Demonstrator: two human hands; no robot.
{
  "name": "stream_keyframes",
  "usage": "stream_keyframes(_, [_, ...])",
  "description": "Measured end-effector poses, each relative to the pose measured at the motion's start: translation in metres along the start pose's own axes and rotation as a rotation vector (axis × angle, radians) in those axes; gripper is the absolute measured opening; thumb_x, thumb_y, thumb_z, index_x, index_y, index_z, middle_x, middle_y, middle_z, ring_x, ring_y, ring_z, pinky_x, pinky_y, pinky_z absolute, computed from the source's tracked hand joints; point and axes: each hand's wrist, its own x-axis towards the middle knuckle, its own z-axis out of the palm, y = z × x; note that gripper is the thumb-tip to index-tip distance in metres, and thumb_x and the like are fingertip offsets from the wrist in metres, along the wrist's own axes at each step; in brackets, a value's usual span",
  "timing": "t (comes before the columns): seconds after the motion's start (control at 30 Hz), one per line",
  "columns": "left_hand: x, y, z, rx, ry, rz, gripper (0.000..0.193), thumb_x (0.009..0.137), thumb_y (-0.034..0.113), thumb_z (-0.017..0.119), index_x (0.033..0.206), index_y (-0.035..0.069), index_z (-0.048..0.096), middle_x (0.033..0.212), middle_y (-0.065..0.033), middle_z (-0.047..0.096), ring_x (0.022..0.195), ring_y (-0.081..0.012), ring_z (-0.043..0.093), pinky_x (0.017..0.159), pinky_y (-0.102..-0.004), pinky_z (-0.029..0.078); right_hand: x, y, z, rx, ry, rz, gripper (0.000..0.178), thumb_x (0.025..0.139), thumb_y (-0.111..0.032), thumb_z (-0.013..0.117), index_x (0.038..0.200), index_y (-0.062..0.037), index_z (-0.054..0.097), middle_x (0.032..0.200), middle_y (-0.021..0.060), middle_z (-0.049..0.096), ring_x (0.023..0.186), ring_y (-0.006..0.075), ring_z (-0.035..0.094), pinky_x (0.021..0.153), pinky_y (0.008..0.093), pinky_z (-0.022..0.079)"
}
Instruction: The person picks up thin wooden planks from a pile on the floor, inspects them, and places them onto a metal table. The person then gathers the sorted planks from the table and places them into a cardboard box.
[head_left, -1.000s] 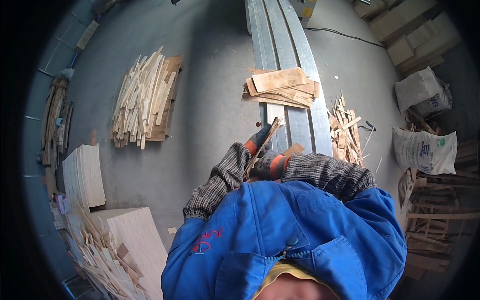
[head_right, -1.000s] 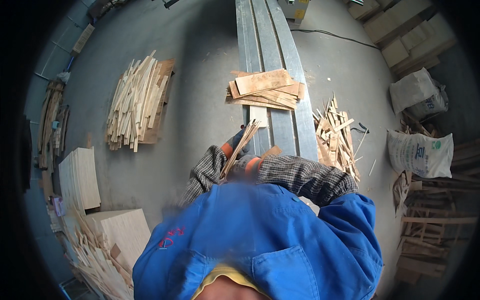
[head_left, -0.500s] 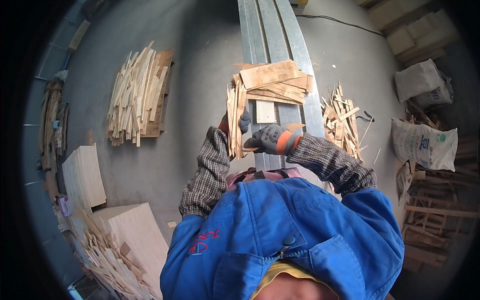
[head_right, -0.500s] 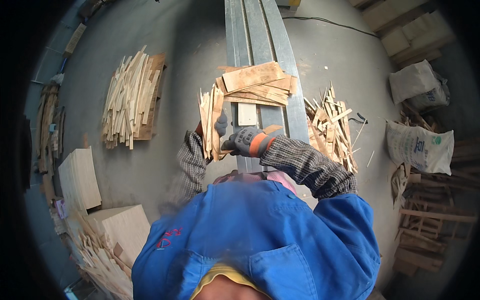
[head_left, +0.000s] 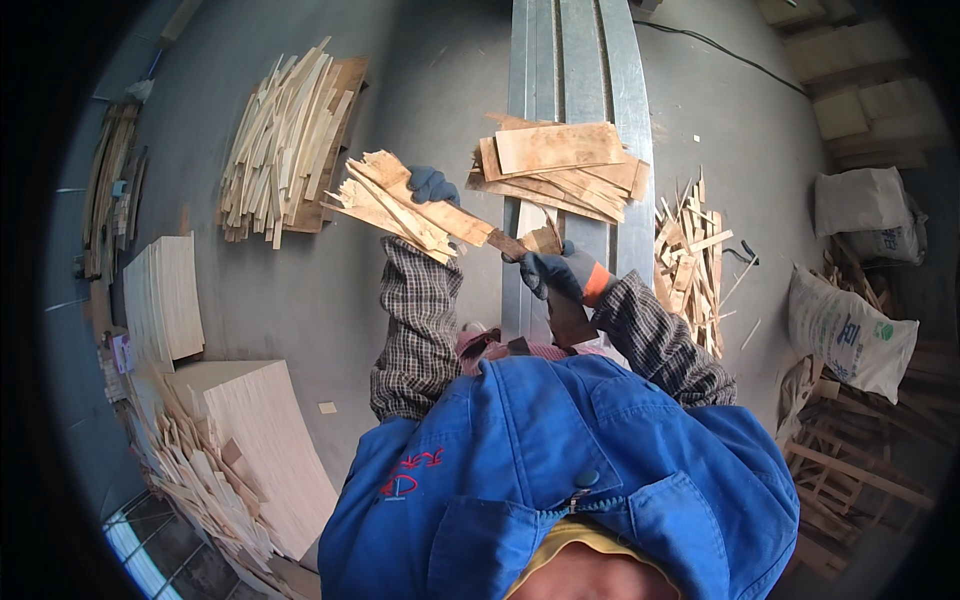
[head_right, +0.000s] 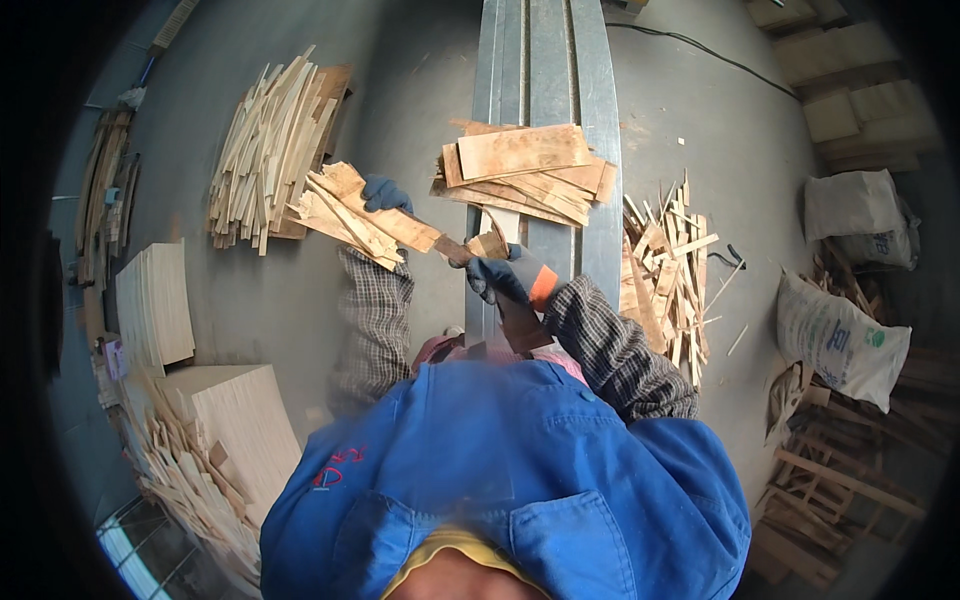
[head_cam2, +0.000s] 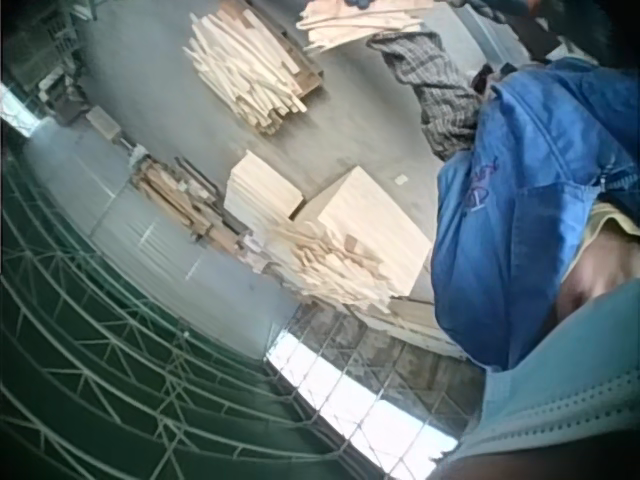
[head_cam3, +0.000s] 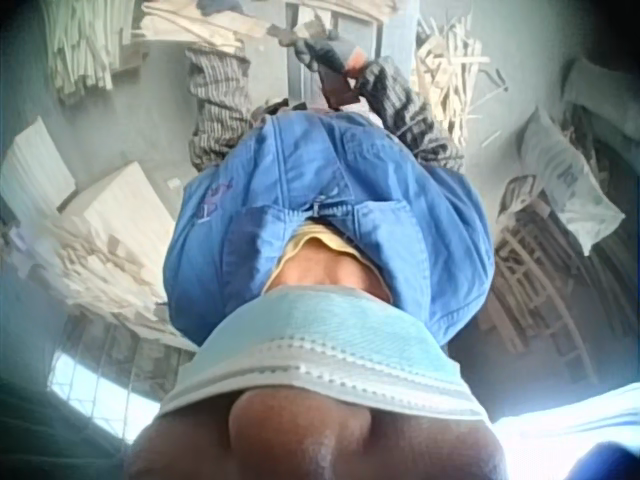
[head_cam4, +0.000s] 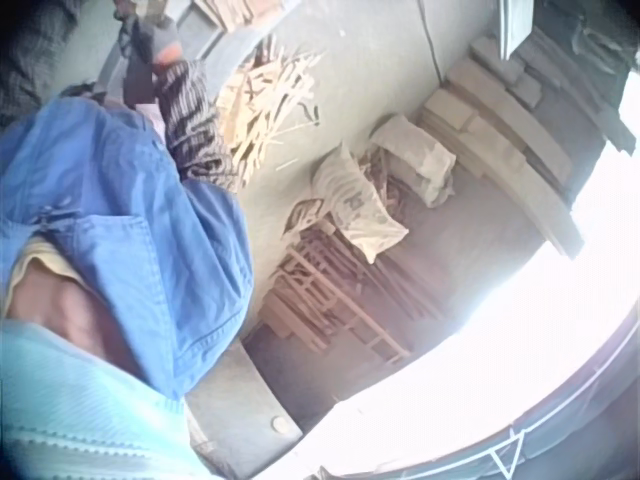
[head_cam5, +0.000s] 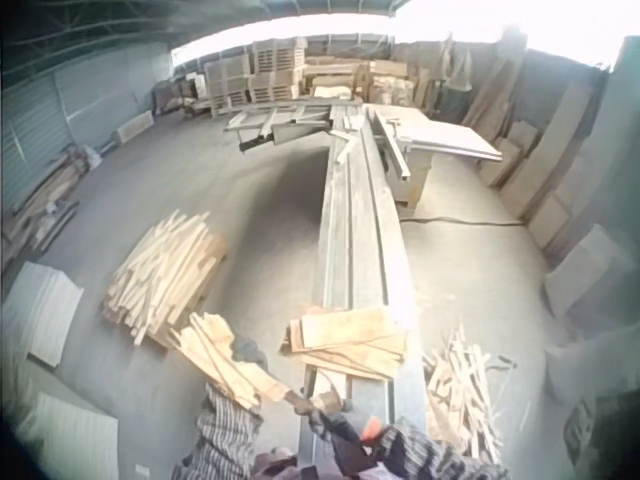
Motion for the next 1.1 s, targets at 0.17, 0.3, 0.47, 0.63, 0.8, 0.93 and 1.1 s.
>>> stream_keyframes(0.17, [-0.005,0.065,-0.018,0.085,-0.070,0.082,0.020,0.085,0.026,0.064,0.075,0.012,0.054,0.067,0.0020,0.049,0.064,-0.0100,0.050,0.066,-0.0249,0.041,-0.020,-0.048,-0.026,-0.150,-0.239,-0.005,0.030,0.094,-0.028,0.062,0.103,-0.0003,0.063,0.075,0.0010,0.061,0.062,0.0090,0.055,0.058,0.0233,0.045])
stream_keyframes(0.3, [-0.053,0.197,-0.077,0.233,-0.024,-0.015,0.029,0.091,0.036,0.061,0.073,0.015,0.053,0.071,0.0018,0.057,0.062,-0.0121,0.052,0.062,-0.0294,0.046,-0.040,-0.061,-0.081,-0.089,0.007,0.051,0.031,0.092,-0.025,0.066,0.106,0.0021,0.061,0.080,0.0048,0.063,0.068,0.0121,0.059,0.063,0.0266,0.048])
stream_keyframes(0.47, [-0.001,-0.003,-0.031,0.490,0.826,0.096,0.063,0.070,0.082,0.056,0.066,0.020,0.047,0.053,0.0048,0.043,0.045,-0.0140,0.044,0.045,-0.0276,0.040,0.072,-0.087,-0.135,-0.523,0.187,-0.077,0.046,0.086,-0.028,0.072,0.122,-0.0014,0.060,0.116,0.0098,0.065,0.111,0.0184,0.058,0.101,0.0296,0.042])
stream_keyframes(0.63, [0.029,-0.125,-0.064,0.567,1.081,0.111,0.054,0.094,0.046,0.055,0.134,0.010,0.048,0.123,-0.0097,0.057,0.102,-0.0310,0.061,0.085,-0.0489,0.053,0.161,-0.106,-0.171,-1.662,0.333,0.114,0.102,0.070,-0.071,0.068,0.147,-0.0146,0.032,0.151,0.0123,0.033,0.139,0.0321,0.030,0.114,0.0441,0.027])
stream_keyframes(0.8, [0.011,-0.148,-0.133,1.073,1.237,0.090,0.052,0.081,0.036,0.071,0.113,0.006,0.043,0.110,-0.0165,0.054,0.097,-0.0299,0.055,0.084,-0.0488,0.044,0.167,-0.093,-0.186,-1.809,0.419,0.182,0.068,0.081,-0.059,0.063,0.135,-0.0194,0.050,0.136,0.0151,0.048,0.126,0.0363,0.045,0.103,0.0473,0.041])
stream_keyframes(0.93, [-0.011,-0.153,-0.180,1.726,1.146,0.220,0.046,0.085,0.029,0.067,0.113,0.002,0.043,0.110,-0.0223,0.059,0.099,-0.0336,0.059,0.083,-0.0462,0.046,0.149,-0.082,-0.174,-1.617,0.240,0.123,0.053,0.091,-0.050,0.054,0.127,-0.0120,0.057,0.121,0.0204,0.059,0.113,0.0391,0.056,0.096,0.0450,0.045])
stream_keyframes(1.1, [0.007,-0.162,-0.114,1.868,1.138,0.084,0.047,0.086,0.026,0.066,0.117,-0.001,0.044,0.109,-0.0272,0.060,0.103,-0.0378,0.060,0.085,-0.0437,0.049,0.132,-0.048,-0.180,-1.273,0.279,0.139,0.067,0.086,-0.055,0.061,0.127,-0.0031,0.056,0.119,0.0198,0.063,0.111,0.0351,0.060,0.095,0.0406,0.046])
